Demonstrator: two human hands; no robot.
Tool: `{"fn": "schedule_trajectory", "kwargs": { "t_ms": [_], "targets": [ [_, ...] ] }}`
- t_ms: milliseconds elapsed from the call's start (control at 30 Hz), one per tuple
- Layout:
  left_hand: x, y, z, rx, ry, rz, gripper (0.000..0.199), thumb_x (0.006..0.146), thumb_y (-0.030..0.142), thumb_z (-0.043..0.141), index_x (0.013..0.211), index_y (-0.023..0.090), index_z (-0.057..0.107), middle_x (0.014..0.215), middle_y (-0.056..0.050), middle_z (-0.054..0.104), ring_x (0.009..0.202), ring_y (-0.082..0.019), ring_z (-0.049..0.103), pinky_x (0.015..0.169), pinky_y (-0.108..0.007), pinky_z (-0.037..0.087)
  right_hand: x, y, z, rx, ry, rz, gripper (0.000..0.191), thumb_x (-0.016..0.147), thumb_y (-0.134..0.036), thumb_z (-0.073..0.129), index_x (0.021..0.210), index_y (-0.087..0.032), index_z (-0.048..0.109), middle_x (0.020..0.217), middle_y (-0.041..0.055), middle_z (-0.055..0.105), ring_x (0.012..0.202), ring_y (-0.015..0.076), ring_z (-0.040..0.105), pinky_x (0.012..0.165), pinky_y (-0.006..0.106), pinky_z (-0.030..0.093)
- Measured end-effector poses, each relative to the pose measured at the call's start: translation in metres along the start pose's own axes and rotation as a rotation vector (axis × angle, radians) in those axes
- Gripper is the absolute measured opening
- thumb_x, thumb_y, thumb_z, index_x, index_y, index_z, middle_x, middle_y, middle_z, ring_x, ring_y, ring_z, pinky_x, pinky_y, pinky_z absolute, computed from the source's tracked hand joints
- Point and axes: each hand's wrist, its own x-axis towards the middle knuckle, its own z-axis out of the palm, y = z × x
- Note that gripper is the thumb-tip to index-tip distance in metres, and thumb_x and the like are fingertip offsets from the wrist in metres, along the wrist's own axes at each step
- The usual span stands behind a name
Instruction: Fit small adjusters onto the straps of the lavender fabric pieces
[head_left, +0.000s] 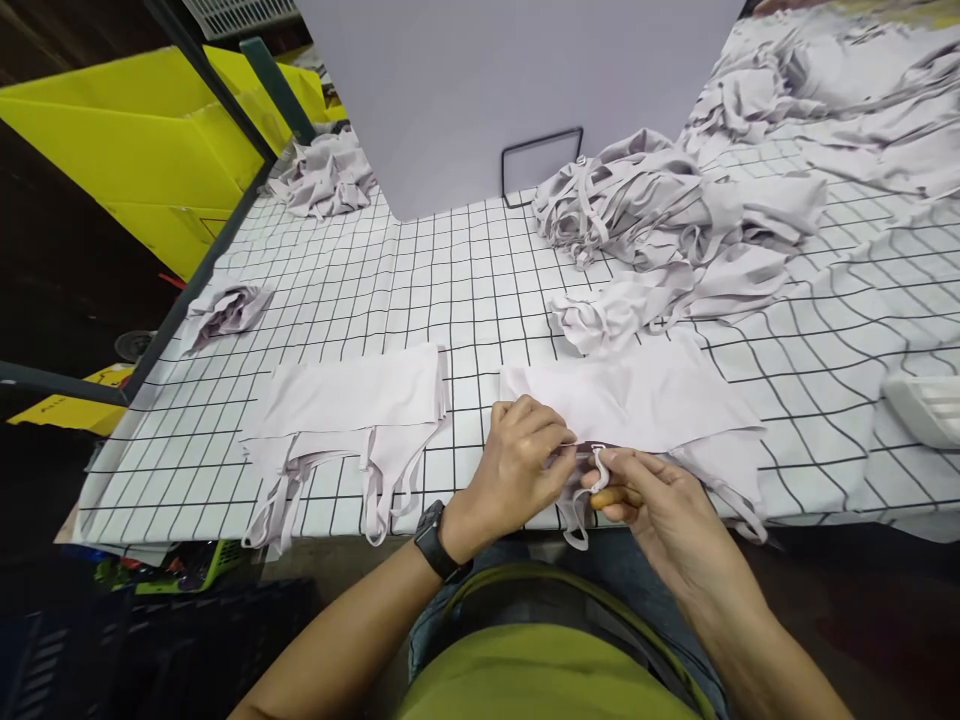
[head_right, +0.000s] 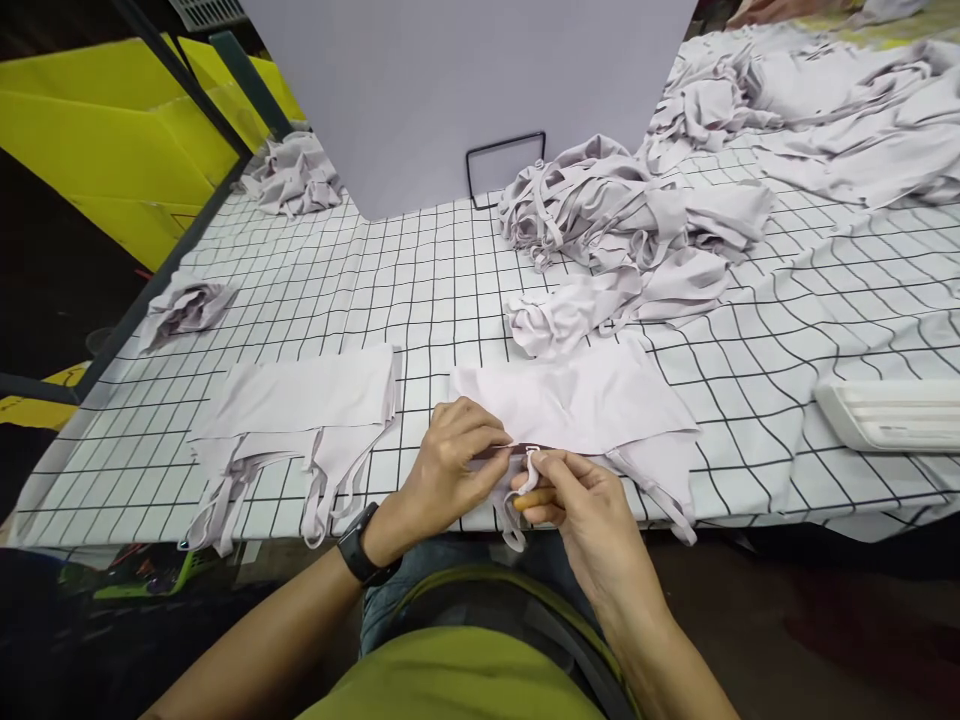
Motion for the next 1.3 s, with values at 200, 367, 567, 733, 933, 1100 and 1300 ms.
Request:
{"fn": "schedule_trajectory", "kwargs": {
  "t_ms": [200, 367, 567, 733, 933, 1100, 1300],
  "targets": [
    [0.000, 0.002, 0.005, 0.063, 0.023, 0.076, 0.011, 0.093, 0.012, 0.061, 0.084, 0.016, 0.067, 0.082, -0.001, 0.072, 0.084, -0.019, 0.058, 0.077, -0.037, 0.039, 0.005, -0.004, 0.003, 0.026, -0.015, -0.012, 0.044, 0.043, -0.047, 0.101, 0.065, -0.015, 0.079, 0.059, 0.0024, 0.071, 0.047, 0.0083, 0.063, 0.041, 0.011, 0.049],
    [0.001, 0.002, 0.007, 0.055, 0.038, 0.031, 0.012, 0.091, 0.011, 0.063, 0.081, 0.016, 0.066, 0.080, -0.001, 0.072, 0.083, -0.018, 0.058, 0.078, -0.037, 0.040, 0.006, -0.005, 0.008, 0.014, -0.026, 0.000, 0.042, 0.043, -0.045, 0.100, 0.061, -0.015, 0.077, 0.056, 0.0017, 0.068, 0.046, 0.0079, 0.061, 0.040, 0.011, 0.046],
    [0.000, 0.003, 0.007, 0.067, 0.025, -0.018, 0.014, 0.093, 0.013, 0.060, 0.081, 0.017, 0.065, 0.081, -0.002, 0.072, 0.084, -0.019, 0.058, 0.079, -0.037, 0.042, 0.009, -0.004, 0.010, 0.004, 0.015, -0.016, 0.038, 0.046, -0.042, 0.097, 0.059, -0.014, 0.075, 0.057, 0.0024, 0.068, 0.046, 0.0079, 0.059, 0.040, 0.013, 0.046],
    [-0.001, 0.003, 0.008, 0.111, -0.010, -0.034, 0.014, 0.093, 0.013, 0.059, 0.082, 0.017, 0.065, 0.082, -0.003, 0.071, 0.086, -0.020, 0.058, 0.079, -0.038, 0.041, 0.010, -0.006, 0.012, -0.012, 0.022, -0.003, 0.033, 0.047, -0.040, 0.093, 0.059, -0.014, 0.075, 0.056, 0.0032, 0.068, 0.045, 0.0087, 0.058, 0.040, 0.015, 0.046],
    [-0.001, 0.003, 0.005, 0.204, -0.075, 0.045, 0.019, 0.097, 0.013, 0.054, 0.081, 0.016, 0.064, 0.085, -0.005, 0.069, 0.090, -0.022, 0.055, 0.080, -0.040, 0.038, 0.011, -0.008, 0.016, -0.023, 0.021, 0.016, 0.034, 0.044, -0.039, 0.093, 0.056, -0.014, 0.074, 0.053, 0.0030, 0.066, 0.044, 0.0087, 0.058, 0.039, 0.014, 0.044],
    [-0.001, 0.004, 0.002, 0.240, -0.100, 0.081, 0.018, 0.096, 0.011, 0.052, 0.083, 0.015, 0.064, 0.087, -0.006, 0.069, 0.093, -0.023, 0.054, 0.082, -0.041, 0.037, 0.011, -0.007, 0.015, -0.022, 0.027, 0.008, 0.033, 0.046, -0.038, 0.092, 0.057, -0.014, 0.073, 0.053, 0.0024, 0.065, 0.044, 0.0075, 0.056, 0.039, 0.014, 0.043],
    [-0.001, 0.005, 0.003, 0.223, -0.090, 0.064, 0.018, 0.093, 0.009, 0.052, 0.082, 0.015, 0.064, 0.087, -0.006, 0.069, 0.092, -0.023, 0.054, 0.081, -0.041, 0.037, 0.013, -0.006, 0.017, -0.027, 0.044, -0.019, 0.029, 0.050, -0.036, 0.090, 0.058, -0.014, 0.072, 0.055, 0.0032, 0.067, 0.044, 0.0079, 0.056, 0.039, 0.015, 0.043]
  ]
}}
